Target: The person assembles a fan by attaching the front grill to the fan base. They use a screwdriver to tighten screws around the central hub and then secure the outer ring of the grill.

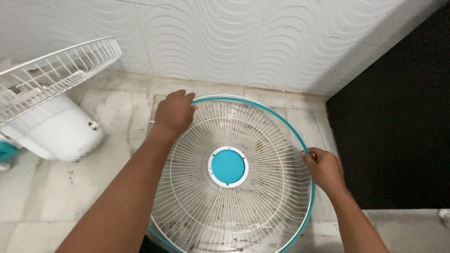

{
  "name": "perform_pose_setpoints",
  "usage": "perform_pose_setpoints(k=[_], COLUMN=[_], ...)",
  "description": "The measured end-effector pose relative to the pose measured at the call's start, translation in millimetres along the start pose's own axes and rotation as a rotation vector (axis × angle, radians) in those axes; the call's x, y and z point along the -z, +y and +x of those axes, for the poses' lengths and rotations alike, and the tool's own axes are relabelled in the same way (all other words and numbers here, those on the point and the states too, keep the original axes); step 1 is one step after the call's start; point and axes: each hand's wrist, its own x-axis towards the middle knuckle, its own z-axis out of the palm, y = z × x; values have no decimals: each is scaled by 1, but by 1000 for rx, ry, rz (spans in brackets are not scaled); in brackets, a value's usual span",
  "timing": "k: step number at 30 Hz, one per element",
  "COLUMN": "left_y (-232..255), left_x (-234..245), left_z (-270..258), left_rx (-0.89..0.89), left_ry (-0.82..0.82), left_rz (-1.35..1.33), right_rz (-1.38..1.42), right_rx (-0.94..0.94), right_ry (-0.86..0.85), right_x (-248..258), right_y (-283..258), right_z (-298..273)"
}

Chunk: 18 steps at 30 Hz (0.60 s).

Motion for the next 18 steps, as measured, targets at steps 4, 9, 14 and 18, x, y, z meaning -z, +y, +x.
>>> perform_pose_setpoints(k=[4,9,14,18], left_y=[-5,-2,-6,-1], left_x=[-39,-49,-52,-52], left_z=[44,64,65,65], left_rx=[-126,-4,178,142], left_ry=[-82,-173,-216,-184], left_rz=[19,31,-281,-174], right_rz=[5,-9,61,1], right_rx=[-32,-74,-94,-133], right_ry=[-24,-18,5,-19], right_x=[-4,-12,-9,-3], right_y=[2,8,-3,-17], right_z=[7,15,16,13])
